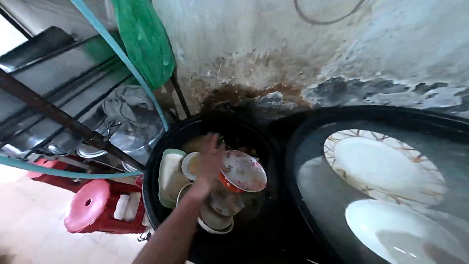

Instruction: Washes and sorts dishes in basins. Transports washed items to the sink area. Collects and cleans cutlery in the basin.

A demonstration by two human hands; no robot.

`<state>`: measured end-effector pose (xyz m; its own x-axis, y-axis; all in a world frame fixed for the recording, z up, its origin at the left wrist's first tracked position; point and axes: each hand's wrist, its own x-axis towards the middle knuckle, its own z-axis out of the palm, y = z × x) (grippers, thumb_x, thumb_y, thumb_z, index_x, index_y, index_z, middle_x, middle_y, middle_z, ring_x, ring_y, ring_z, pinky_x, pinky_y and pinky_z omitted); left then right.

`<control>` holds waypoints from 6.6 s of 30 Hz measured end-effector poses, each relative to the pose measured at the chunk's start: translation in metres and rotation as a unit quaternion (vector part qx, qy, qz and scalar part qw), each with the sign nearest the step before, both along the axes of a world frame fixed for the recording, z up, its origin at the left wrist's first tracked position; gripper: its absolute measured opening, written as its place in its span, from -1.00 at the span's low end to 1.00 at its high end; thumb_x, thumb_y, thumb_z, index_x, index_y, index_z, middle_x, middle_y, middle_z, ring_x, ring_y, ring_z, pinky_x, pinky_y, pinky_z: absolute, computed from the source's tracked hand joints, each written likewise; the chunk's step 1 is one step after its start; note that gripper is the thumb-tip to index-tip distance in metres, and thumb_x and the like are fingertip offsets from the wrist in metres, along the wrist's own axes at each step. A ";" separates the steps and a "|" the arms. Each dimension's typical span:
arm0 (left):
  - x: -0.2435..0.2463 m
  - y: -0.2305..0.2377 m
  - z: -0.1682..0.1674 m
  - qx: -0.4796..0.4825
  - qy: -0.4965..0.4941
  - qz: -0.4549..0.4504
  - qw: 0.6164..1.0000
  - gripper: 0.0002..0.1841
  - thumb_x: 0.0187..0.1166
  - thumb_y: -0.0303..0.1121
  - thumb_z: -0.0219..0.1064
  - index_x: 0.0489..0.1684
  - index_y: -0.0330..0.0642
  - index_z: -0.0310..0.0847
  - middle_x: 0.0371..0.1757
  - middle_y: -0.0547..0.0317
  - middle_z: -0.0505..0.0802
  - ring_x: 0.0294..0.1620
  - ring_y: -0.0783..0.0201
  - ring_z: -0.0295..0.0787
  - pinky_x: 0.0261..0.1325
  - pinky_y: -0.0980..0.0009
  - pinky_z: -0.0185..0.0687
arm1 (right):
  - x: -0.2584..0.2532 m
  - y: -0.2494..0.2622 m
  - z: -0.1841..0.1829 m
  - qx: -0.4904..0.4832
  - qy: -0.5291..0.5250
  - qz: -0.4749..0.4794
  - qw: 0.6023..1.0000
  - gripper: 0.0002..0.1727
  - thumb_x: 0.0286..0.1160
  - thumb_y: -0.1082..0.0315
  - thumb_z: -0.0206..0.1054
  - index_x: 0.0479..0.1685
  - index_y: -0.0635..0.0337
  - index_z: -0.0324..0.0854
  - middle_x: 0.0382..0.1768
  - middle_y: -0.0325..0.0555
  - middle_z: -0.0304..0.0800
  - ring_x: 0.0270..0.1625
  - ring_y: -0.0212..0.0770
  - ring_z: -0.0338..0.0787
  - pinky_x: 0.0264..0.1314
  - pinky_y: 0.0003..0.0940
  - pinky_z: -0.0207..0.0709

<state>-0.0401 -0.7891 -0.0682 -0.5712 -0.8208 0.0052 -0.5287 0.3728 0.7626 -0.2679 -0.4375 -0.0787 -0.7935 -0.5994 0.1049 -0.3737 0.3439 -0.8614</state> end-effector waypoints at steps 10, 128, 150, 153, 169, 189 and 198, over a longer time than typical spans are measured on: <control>0.135 -0.052 -0.048 0.102 -0.134 0.293 0.941 -0.36 0.73 -0.40 0.24 0.79 -0.32 0.14 0.61 -0.42 0.50 0.63 -0.29 0.44 0.62 -0.21 0.33 | -0.042 -0.092 -0.059 0.119 0.185 0.109 0.969 -0.44 0.63 0.58 -0.10 0.63 0.36 0.41 0.47 0.55 0.52 0.47 0.57 0.57 0.45 0.46 0.39; 0.018 -0.057 0.011 -0.054 0.004 0.114 0.992 -0.75 0.67 -0.50 0.31 0.22 -0.31 0.72 0.15 -0.12 0.83 0.18 0.09 0.78 0.30 0.04 0.65 | -0.017 -0.015 -0.072 0.112 0.144 0.020 0.983 -0.55 0.67 0.48 0.08 0.46 0.07 0.66 0.19 0.18 0.83 0.10 0.27 0.87 0.09 0.42 0.64; -0.028 0.041 -0.075 -0.072 -0.416 -0.317 0.850 -0.61 0.72 -0.48 0.11 0.48 -0.23 0.58 0.59 -0.17 0.58 0.66 -0.20 0.41 0.67 -0.16 0.30 | -0.013 -0.022 -0.070 0.132 0.128 0.034 0.982 -0.53 0.73 0.36 0.00 0.53 0.19 0.56 0.21 0.29 0.77 0.14 0.33 0.82 0.14 0.44 0.57; -0.046 0.039 -0.091 -0.073 -0.422 -0.331 0.841 -0.58 0.73 -0.42 0.15 0.55 -0.27 0.51 0.60 -0.20 0.56 0.65 -0.24 0.39 0.66 -0.19 0.27 | -0.017 -0.020 -0.073 0.137 0.110 0.021 0.984 -0.52 0.68 0.39 0.02 0.51 0.19 0.58 0.22 0.30 0.78 0.18 0.34 0.81 0.16 0.46 0.55; -0.069 0.035 -0.107 -0.072 -0.447 -0.312 0.836 -0.45 0.73 -0.35 0.17 0.75 -0.14 0.31 0.78 -0.14 0.36 0.67 -0.28 0.37 0.59 -0.17 0.41 | -0.024 -0.019 -0.078 0.136 0.093 0.023 0.986 -0.54 0.64 0.50 0.08 0.50 0.23 0.59 0.19 0.30 0.79 0.12 0.36 0.82 0.13 0.48 0.56; 0.022 -0.007 -0.065 -0.128 -0.421 -0.149 0.886 -0.58 0.82 -0.27 0.07 0.51 -0.20 0.62 0.51 -0.16 0.68 0.59 -0.14 0.54 0.62 -0.08 0.41 | -0.024 -0.017 -0.080 0.136 0.085 0.014 0.987 -0.56 0.67 0.43 0.08 0.47 0.17 0.62 0.20 0.22 0.81 0.16 0.24 0.83 0.16 0.41 0.58; -0.057 0.026 -0.087 -0.101 -0.569 -0.278 0.767 -0.63 0.68 -0.46 0.17 0.40 -0.40 0.59 0.62 -0.23 0.51 0.65 -0.25 0.36 0.66 -0.28 0.11 | -0.026 -0.018 -0.078 0.140 0.057 0.012 0.988 -0.56 0.67 0.48 0.11 0.48 0.19 0.61 0.22 0.27 0.79 0.22 0.31 0.80 0.22 0.45 0.53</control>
<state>-0.0967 -0.7635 -0.1556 -0.5613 -0.4965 -0.6622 -0.5256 0.8319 -0.1782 -0.2936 -0.4554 -0.1563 -0.7714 -0.6361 0.0199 -0.4739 0.5533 -0.6850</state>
